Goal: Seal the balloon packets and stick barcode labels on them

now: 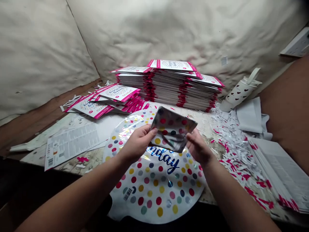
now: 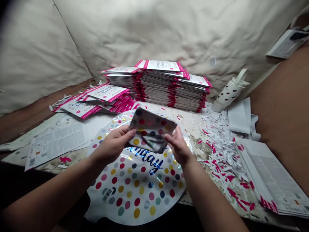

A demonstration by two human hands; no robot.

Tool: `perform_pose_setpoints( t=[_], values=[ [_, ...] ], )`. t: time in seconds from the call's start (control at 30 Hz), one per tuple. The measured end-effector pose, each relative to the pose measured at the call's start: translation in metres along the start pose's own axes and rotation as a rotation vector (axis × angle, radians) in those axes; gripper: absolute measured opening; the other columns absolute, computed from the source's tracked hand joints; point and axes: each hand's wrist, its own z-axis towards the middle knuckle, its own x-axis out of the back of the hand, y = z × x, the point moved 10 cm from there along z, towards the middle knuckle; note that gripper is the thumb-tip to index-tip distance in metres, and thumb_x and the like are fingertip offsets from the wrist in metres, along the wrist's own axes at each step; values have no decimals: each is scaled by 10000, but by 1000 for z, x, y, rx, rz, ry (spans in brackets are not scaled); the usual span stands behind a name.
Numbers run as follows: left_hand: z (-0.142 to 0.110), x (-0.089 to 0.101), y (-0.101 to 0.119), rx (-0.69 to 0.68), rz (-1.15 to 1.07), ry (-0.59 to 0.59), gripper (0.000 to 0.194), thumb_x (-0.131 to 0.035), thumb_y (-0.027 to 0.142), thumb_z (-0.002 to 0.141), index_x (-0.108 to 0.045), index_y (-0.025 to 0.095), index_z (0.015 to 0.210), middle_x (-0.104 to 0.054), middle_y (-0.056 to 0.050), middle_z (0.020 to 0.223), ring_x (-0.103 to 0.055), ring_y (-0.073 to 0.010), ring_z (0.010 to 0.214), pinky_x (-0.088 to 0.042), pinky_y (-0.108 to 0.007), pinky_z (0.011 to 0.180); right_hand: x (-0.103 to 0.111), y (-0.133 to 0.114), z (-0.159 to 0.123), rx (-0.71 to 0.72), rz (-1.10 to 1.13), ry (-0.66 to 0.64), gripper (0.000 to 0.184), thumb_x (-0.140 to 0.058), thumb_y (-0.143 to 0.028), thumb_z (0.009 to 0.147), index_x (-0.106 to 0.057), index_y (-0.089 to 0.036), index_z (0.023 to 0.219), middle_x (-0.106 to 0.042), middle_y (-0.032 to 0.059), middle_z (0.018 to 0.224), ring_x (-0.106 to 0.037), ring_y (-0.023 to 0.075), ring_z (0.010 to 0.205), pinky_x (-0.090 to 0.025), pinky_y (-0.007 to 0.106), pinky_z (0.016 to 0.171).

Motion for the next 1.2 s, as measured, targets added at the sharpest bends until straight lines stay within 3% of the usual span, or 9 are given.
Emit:
perform_pose_setpoints(
  t=[0.1,0.2,0.3,0.43,0.53,0.67,0.8,0.93,1.2],
  values=[
    [-11,-9,-15,144,-158,-56,252,-526,395,844,-578,159,915,-671,-29,794,-630,-148,707,-505,-273,661,-31,12,-10,-191,191,-29,462,-780,-323,607,-644,-197,1031,-701,80,1008,-649,257,948,-502,404,861],
    [-26,-12,-36,292,9,-126,295,-617,422,766,-623,145,868,-678,-50,807,-642,-166,723,-497,-261,640,-40,17,-14,-234,255,16,343,-804,-234,566,-693,-191,888,-726,44,900,-674,225,829,-539,358,788],
    [-42,17,-50,395,151,-151,323,-609,456,744,-649,150,841,-681,-56,762,-651,-190,719,-505,-286,646,-32,24,-16,-267,253,58,354,-819,-188,532,-704,-196,866,-730,27,875,-678,205,786,-560,309,730],
    [-51,157,-39,308,734,180,368,-551,494,759,-648,194,950,-670,-69,990,-616,-233,911,-462,-353,839,6,36,-20,-314,274,245,354,-836,-154,507,-705,-191,834,-733,2,780,-672,144,654,-575,225,608],
    [-66,273,-40,503,1327,340,712,-702,542,562,-546,143,1130,-541,-149,1209,-472,-333,1119,-373,-421,937,20,36,-19,-310,272,289,388,-837,-131,507,-699,-203,862,-734,-8,784,-670,131,631,-577,203,566],
    [-72,346,-57,649,1346,323,790,-754,606,404,-579,81,969,-574,-172,1056,-457,-378,1055,-390,-463,857,9,38,-16,-323,295,251,398,-840,-137,508,-696,-208,872,-732,-11,767,-670,135,614,-584,212,565],
    [-84,357,-66,711,1251,267,606,-741,611,421,-532,143,744,-567,-9,662,-543,-244,780,-428,-331,689,13,44,-20,-351,308,284,408,-846,-139,494,-694,-199,868,-728,-5,743,-671,156,603,-587,232,532],
    [-112,350,-66,715,1136,282,621,-615,671,585,-468,162,908,-528,61,592,-540,-151,626,-402,-232,587,44,46,-25,-335,280,359,378,-819,-137,549,-686,-210,895,-731,-6,776,-677,158,630,-601,259,558],
    [-121,285,-73,735,1388,316,800,-582,801,441,-522,142,891,-579,-177,1014,-528,-367,990,-428,-393,784,56,49,-27,-324,271,404,278,-781,-118,586,-683,-236,817,-723,-27,746,-675,164,622,-613,277,561]
  ],
)
